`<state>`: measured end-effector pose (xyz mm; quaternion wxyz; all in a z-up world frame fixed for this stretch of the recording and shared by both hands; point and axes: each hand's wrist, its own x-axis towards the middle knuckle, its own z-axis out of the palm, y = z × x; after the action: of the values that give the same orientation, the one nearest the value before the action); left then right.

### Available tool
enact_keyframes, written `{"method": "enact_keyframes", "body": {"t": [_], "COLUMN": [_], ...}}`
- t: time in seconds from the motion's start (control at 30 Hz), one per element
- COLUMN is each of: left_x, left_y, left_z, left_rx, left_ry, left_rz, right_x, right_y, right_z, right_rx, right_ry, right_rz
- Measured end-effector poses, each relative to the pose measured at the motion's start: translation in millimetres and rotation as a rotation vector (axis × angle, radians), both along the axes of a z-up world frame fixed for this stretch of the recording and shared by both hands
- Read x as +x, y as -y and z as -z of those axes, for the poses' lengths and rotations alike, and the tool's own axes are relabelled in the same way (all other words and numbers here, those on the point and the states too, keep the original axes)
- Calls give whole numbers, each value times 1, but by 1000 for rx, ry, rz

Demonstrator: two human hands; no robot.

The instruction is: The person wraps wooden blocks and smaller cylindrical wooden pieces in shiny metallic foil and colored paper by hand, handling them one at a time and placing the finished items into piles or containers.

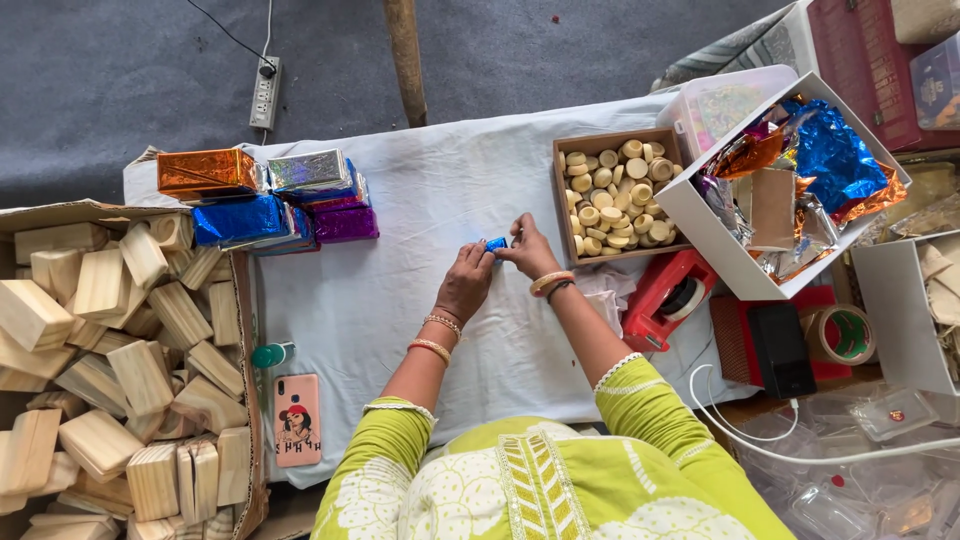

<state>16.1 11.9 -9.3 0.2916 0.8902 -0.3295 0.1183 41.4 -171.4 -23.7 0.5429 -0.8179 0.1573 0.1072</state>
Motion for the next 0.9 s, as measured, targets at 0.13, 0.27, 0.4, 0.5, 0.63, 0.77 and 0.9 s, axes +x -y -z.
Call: {"method": "enact_keyframes", "body": {"t": [0.13, 0.27, 0.4, 0.5, 0.63, 0.77, 0.9], "left_x": [1, 0, 2, 4, 8, 10, 8], "left_y": [-1, -3, -2, -2, -3, -4, -3], "left_z": [2, 5, 5, 3, -1, -17, -27], "left_rx": [28, 21, 3, 0, 10, -168, -347], "left_ry": [-4, 26, 40, 34, 44, -141, -452], "left_rz": [0, 13, 16, 15, 24, 9, -77], "right_x": [-4, -13, -18, -19, -18, -18, -27], "right_y": [13, 16, 22, 20, 21, 22, 21], "right_z": [11, 29, 34, 23, 26, 24, 11], "right_rx": [230, 597, 703, 680, 735, 717, 698], "right_ry": [-138, -49, -23, -16, -22, -38, -163], "right_rz": [1, -35, -107, -109, -107, -92, -23]}}
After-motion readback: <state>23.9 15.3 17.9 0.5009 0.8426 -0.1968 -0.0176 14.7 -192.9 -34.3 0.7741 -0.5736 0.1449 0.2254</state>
